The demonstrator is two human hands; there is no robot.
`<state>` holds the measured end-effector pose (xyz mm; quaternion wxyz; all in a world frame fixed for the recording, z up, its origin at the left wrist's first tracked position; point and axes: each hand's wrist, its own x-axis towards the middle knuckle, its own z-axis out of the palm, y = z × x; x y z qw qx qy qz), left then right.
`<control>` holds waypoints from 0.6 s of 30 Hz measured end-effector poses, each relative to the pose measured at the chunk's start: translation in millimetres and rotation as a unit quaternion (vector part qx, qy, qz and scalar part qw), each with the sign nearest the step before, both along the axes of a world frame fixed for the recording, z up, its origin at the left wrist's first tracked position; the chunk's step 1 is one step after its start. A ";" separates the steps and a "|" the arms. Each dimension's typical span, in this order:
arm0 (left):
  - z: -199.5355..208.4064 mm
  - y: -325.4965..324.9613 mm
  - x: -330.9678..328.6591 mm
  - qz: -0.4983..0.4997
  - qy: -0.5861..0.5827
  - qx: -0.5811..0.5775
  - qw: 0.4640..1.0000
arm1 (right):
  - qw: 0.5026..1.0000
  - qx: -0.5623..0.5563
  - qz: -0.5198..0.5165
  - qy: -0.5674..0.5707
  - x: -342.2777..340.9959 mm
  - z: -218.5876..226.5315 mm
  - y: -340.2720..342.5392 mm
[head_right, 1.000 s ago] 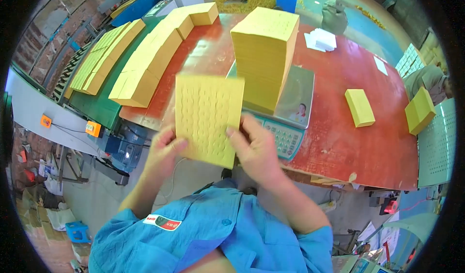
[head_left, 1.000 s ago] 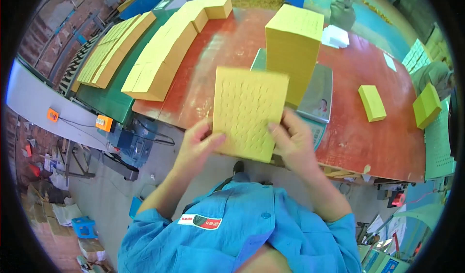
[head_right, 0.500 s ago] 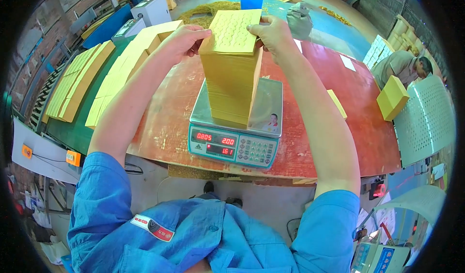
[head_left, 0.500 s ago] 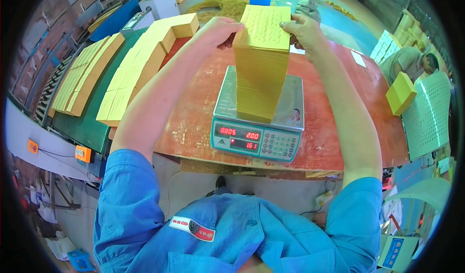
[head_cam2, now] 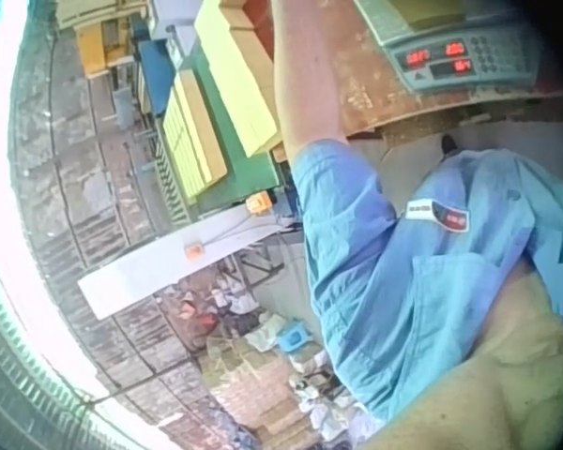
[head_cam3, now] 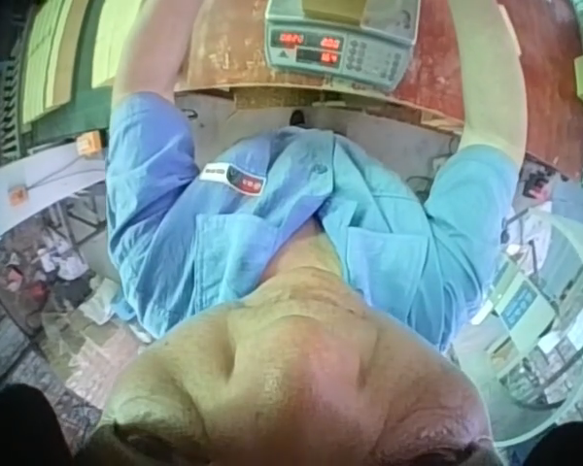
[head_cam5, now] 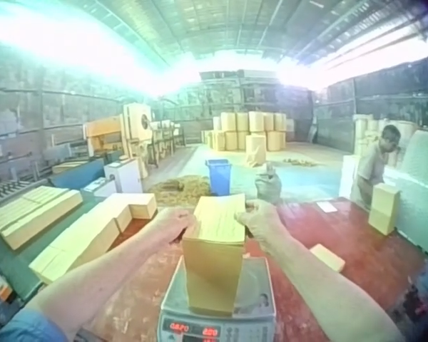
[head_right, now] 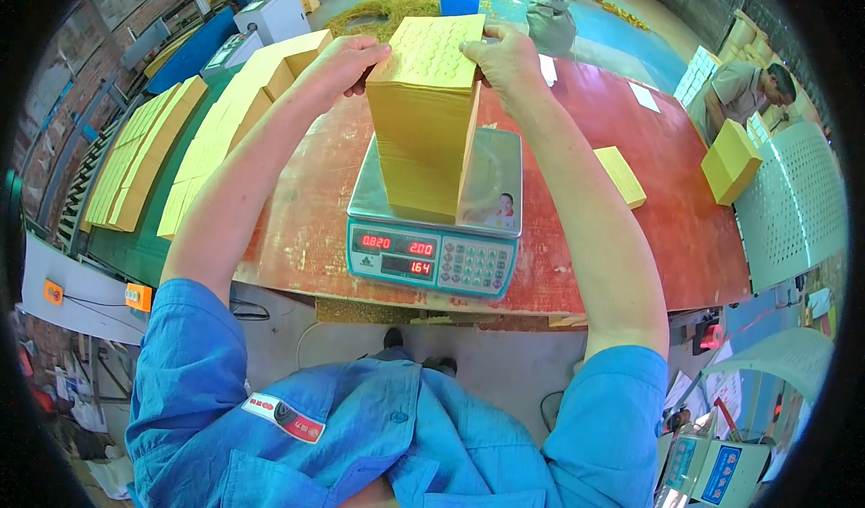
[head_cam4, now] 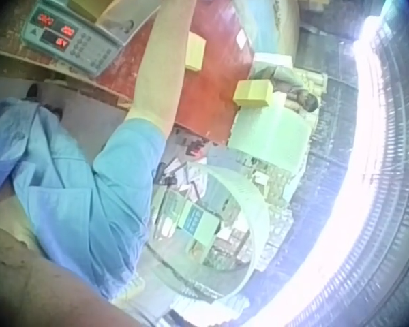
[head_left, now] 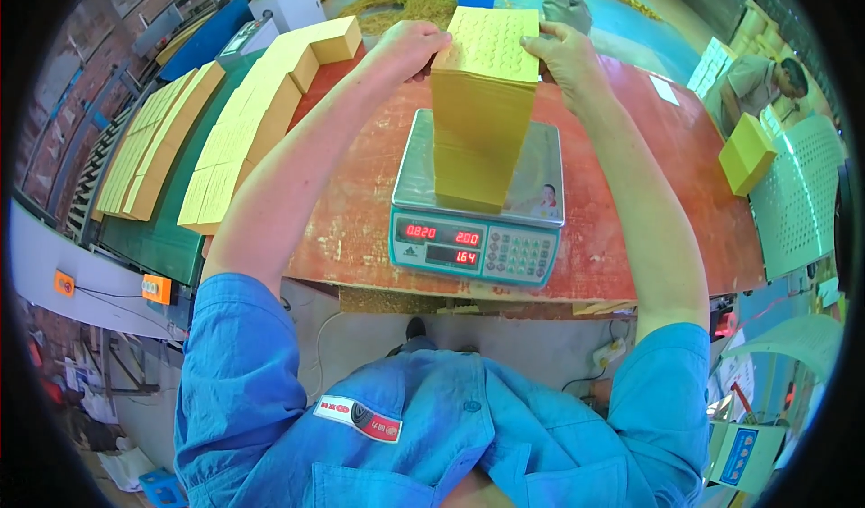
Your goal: The recorder is weighing stacks of yellow paper blocks on an electronic scale and organizing them.
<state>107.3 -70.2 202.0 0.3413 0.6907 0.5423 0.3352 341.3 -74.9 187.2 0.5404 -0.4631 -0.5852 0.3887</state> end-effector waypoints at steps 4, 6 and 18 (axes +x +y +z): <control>-0.6 3.9 7.0 0.007 0.037 0.048 0.998 | 0.992 0.064 -0.074 -0.082 1.8 -5.6 5.7; -0.8 5.3 10.3 0.006 0.061 0.073 0.995 | 0.975 0.106 -0.112 -0.161 6.3 -9.8 6.7; -46.0 -61.8 -69.4 0.090 -0.150 0.075 0.982 | 0.980 0.094 -0.174 -0.009 37.9 -71.3 -53.4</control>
